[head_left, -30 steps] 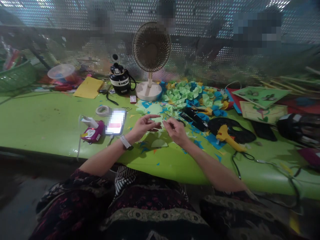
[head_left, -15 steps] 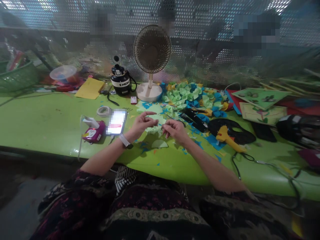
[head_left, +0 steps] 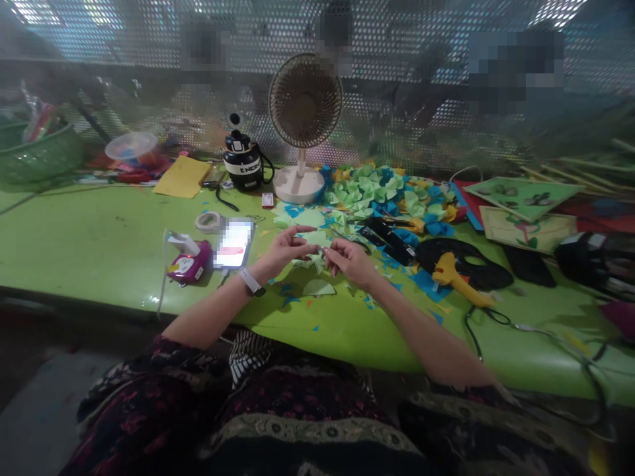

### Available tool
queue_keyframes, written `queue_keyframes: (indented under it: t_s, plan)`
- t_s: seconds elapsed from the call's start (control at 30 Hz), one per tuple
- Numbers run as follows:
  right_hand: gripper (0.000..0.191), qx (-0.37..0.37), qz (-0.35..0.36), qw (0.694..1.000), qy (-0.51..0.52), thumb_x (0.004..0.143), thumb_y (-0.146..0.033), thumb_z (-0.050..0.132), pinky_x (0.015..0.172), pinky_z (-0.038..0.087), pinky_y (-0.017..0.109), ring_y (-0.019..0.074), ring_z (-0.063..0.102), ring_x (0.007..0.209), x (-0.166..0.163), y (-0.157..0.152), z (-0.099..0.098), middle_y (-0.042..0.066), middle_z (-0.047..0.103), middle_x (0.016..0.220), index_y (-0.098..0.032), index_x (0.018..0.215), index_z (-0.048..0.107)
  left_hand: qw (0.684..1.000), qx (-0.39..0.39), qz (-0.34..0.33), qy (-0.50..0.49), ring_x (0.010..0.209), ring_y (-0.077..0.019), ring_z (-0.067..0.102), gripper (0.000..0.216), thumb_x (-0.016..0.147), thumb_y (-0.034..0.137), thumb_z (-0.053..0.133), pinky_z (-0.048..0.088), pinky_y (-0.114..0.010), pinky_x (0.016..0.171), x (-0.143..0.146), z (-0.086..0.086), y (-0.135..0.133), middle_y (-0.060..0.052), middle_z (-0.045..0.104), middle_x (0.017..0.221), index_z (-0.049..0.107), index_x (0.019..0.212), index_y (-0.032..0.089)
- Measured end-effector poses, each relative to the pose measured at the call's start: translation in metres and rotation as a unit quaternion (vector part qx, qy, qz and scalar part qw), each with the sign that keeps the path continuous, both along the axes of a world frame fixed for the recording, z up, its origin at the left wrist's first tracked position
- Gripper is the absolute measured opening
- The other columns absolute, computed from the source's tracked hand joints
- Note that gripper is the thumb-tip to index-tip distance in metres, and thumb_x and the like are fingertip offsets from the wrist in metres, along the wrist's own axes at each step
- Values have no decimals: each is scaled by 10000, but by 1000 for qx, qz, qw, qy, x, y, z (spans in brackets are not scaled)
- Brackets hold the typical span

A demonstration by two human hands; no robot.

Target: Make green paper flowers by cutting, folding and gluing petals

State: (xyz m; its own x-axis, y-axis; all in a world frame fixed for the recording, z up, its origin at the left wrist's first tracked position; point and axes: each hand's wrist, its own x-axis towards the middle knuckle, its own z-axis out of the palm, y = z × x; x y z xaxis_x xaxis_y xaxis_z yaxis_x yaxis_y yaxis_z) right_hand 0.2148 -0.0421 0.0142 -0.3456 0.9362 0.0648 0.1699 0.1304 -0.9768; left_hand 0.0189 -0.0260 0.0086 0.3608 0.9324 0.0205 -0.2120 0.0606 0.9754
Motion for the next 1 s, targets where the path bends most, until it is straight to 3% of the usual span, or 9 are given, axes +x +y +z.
queue_keyframes:
  t_s: [0.23, 0.37, 0.53, 0.67, 0.77, 0.9, 1.0]
  plan:
    - [426, 11, 1, 1000, -27, 767, -587, 674, 434, 441, 238, 98, 510, 422, 2, 1, -3, -40, 570, 532, -212, 680, 491, 999, 16, -42, 16, 679, -123, 697, 581, 699, 292, 852, 548, -268, 705, -4, -4, 6, 9, 697, 673, 589, 1184, 110]
    - [435, 7, -17, 1000, -18, 743, -585, 704, 433, 444, 242, 95, 499, 417, 3, 1, 3, -39, 559, 519, -209, 654, 503, 999, 25, -38, 18, 730, -141, 712, 576, 707, 293, 850, 559, -296, 748, -13, -5, 16, -55, 747, 785, 597, 1188, 104]
    - [453, -19, -93, 994, 51, 689, -590, 744, 392, 391, 218, 77, 477, 388, 4, 3, 7, -31, 579, 527, -198, 638, 522, 999, -9, 44, -23, 735, -141, 709, 499, 684, 298, 865, 558, -307, 763, -18, 2, 20, -75, 757, 836, 633, 1082, 105]
    - [392, -70, -97, 990, 71, 695, -545, 736, 391, 366, 201, 88, 550, 430, -4, -2, 2, 27, 686, 643, -179, 698, 596, 997, -53, 19, -51, 862, -166, 706, 416, 726, 377, 826, 551, -312, 784, -4, 1, 9, -85, 748, 925, 670, 1025, 134]
    - [367, -80, -68, 993, 61, 711, -526, 719, 420, 399, 210, 98, 576, 446, -11, -8, -1, 48, 710, 674, -170, 702, 631, 996, -65, 22, -50, 726, -120, 665, 352, 703, 415, 831, 537, -274, 720, 7, -4, 3, -20, 694, 762, 666, 830, 131]
    - [329, -60, -7, 998, 14, 749, -497, 674, 468, 449, 239, 119, 594, 476, -10, -12, 1, 29, 671, 627, -175, 700, 624, 996, -71, 24, -54, 616, -76, 593, 342, 687, 400, 843, 532, -255, 700, 5, -5, 4, 24, 624, 658, 629, 728, 137]
    - [237, 41, -39, 998, -9, 739, -412, 687, 508, 470, 254, 115, 558, 516, -2, -10, 3, -10, 620, 632, -190, 792, 621, 996, -73, 15, -52, 599, -76, 580, 340, 701, 408, 835, 549, -274, 727, -2, -4, 8, 20, 618, 641, 627, 710, 140]
